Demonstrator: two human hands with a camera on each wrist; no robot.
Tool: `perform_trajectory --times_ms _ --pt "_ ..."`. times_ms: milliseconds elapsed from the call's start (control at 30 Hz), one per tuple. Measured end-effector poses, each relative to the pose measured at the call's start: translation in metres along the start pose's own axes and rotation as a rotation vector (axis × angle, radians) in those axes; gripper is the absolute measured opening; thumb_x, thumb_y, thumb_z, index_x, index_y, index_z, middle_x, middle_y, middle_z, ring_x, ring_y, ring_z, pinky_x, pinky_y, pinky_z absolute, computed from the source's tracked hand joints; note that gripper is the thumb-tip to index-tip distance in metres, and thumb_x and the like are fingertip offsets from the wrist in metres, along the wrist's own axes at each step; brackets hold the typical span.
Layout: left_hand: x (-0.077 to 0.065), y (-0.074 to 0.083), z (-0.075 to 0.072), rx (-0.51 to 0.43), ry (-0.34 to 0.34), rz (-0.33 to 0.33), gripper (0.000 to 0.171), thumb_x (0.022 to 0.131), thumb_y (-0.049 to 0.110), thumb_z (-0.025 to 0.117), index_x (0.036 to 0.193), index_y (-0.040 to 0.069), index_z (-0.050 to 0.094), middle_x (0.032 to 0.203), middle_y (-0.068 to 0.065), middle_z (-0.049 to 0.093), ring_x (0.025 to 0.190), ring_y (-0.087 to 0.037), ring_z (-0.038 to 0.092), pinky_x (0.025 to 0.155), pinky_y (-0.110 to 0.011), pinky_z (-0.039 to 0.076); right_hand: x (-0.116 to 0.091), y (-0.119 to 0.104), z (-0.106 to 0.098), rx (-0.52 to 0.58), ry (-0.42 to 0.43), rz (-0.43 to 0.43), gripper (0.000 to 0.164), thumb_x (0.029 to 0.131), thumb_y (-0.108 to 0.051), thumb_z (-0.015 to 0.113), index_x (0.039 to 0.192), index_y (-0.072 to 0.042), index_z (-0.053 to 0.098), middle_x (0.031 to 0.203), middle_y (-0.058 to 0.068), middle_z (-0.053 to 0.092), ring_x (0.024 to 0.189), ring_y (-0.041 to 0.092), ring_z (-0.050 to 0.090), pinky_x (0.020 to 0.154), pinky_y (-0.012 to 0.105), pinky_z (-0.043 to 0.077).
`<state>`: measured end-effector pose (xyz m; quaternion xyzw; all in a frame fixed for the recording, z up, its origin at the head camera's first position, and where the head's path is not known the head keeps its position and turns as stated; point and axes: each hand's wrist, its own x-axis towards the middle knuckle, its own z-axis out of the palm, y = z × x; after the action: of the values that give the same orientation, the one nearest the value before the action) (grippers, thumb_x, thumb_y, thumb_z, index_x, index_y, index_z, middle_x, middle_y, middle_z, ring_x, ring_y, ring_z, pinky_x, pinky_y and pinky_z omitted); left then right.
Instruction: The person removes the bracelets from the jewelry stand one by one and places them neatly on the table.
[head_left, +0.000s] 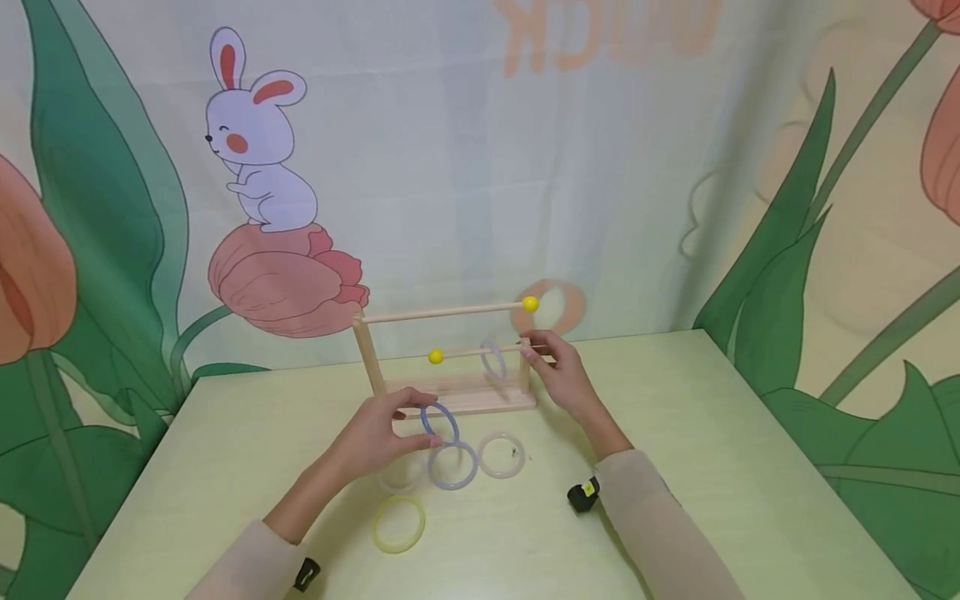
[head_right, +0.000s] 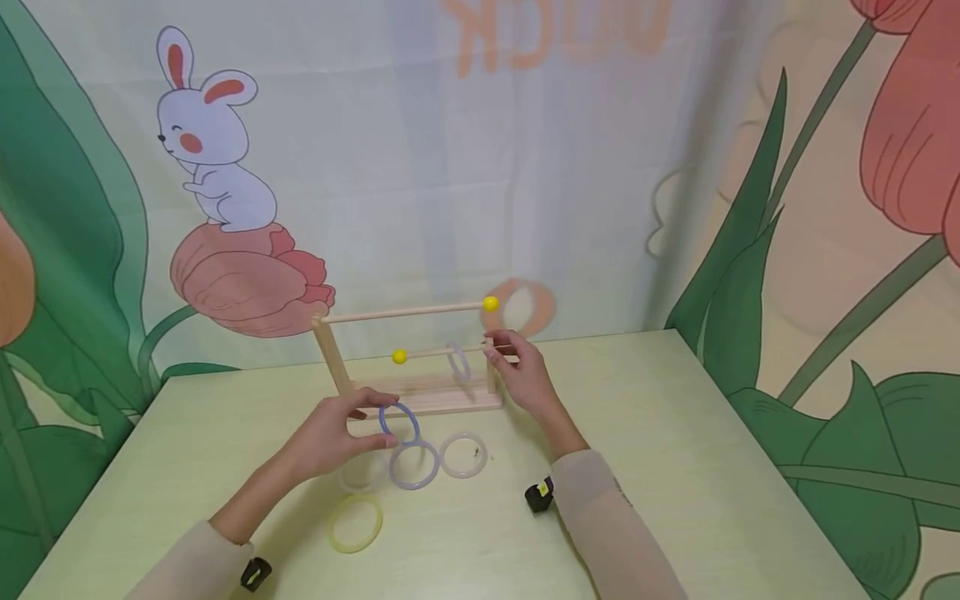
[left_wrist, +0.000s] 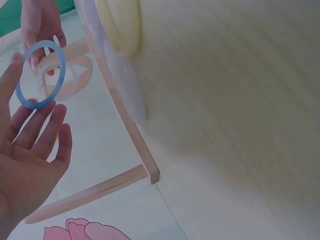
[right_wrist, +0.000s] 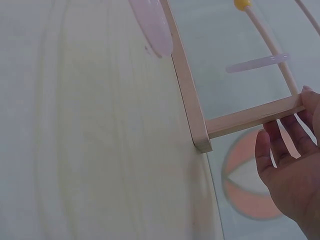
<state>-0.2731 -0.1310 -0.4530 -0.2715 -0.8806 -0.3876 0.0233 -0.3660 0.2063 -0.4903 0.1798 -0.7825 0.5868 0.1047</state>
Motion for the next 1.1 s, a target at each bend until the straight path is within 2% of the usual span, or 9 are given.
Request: perform_trajectory --times_ms 133,367,533,767,933,1100 --pt "-0.007 0.0 0.004 0.006 -0.041 0.041 0.056 0.085 0.039 0.091 0.132 0.015 0.071 0.135 0.002 0.072 0.124 -0.023 0.068 0.098 -0.051 0.057 0.0 0.0 0.001 0.011 0.01 0.005 0.036 0.109 -0.029 0.064 0.14 -0.011 0.065 0.131 0.006 0.07 0.121 0.027 0.064 0.089 0.034 0.056" --pt "-0.021 0.005 0.009 0.019 -0.08 0.083 0.057 0.081 0.043 0.092 0.131 0.024 0.071 0.138 0.007 0.07 0.121 -0.013 0.067 0.095 -0.05 0.058 0.001 0.003 0.002 0.019 -0.015 0.009 0.04 0.11 -0.025 0.061 0.145 -0.005 0.06 0.137 0.014 0.067 0.125 0.035 0.062 0.093 0.038 0.055" --pt "-0.03 0.013 0.014 -0.006 -0.095 0.105 0.057 0.081 0.046 0.092 0.129 0.025 0.071 0.139 0.009 0.069 0.124 -0.012 0.066 0.098 -0.05 0.058 -0.002 -0.012 0.0 0.017 -0.013 0.024 0.036 0.11 -0.017 0.06 0.143 0.0 0.06 0.137 0.021 0.065 0.126 0.04 0.06 0.092 0.039 0.054" --pt "-0.04 0.022 0.019 -0.026 -0.15 0.089 0.057 0.079 0.048 0.091 0.127 0.028 0.07 0.14 0.014 0.068 0.124 -0.008 0.065 0.098 -0.041 0.057 -0.011 -0.042 -0.002 0.015 -0.009 0.008 0.034 0.11 -0.011 0.06 0.139 0.005 0.06 0.134 0.024 0.066 0.121 0.039 0.063 0.088 0.032 0.056" --pt "-0.047 0.022 0.025 -0.035 -0.174 0.064 0.057 0.079 0.047 0.092 0.127 0.025 0.071 0.14 0.013 0.068 0.123 -0.008 0.064 0.097 -0.04 0.056 -0.011 -0.042 -0.002 0.023 -0.012 0.01 0.035 0.11 -0.012 0.06 0.141 0.004 0.06 0.136 0.023 0.065 0.123 0.039 0.062 0.093 0.038 0.055" --pt "-0.052 0.022 0.034 -0.046 -0.195 0.046 0.061 0.079 0.046 0.093 0.13 0.02 0.071 0.138 0.012 0.07 0.121 -0.01 0.064 0.097 -0.041 0.057 -0.01 -0.041 -0.002 0.025 -0.019 0.017 0.035 0.11 -0.013 0.061 0.14 0.003 0.061 0.135 0.021 0.066 0.123 0.038 0.062 0.091 0.036 0.055"
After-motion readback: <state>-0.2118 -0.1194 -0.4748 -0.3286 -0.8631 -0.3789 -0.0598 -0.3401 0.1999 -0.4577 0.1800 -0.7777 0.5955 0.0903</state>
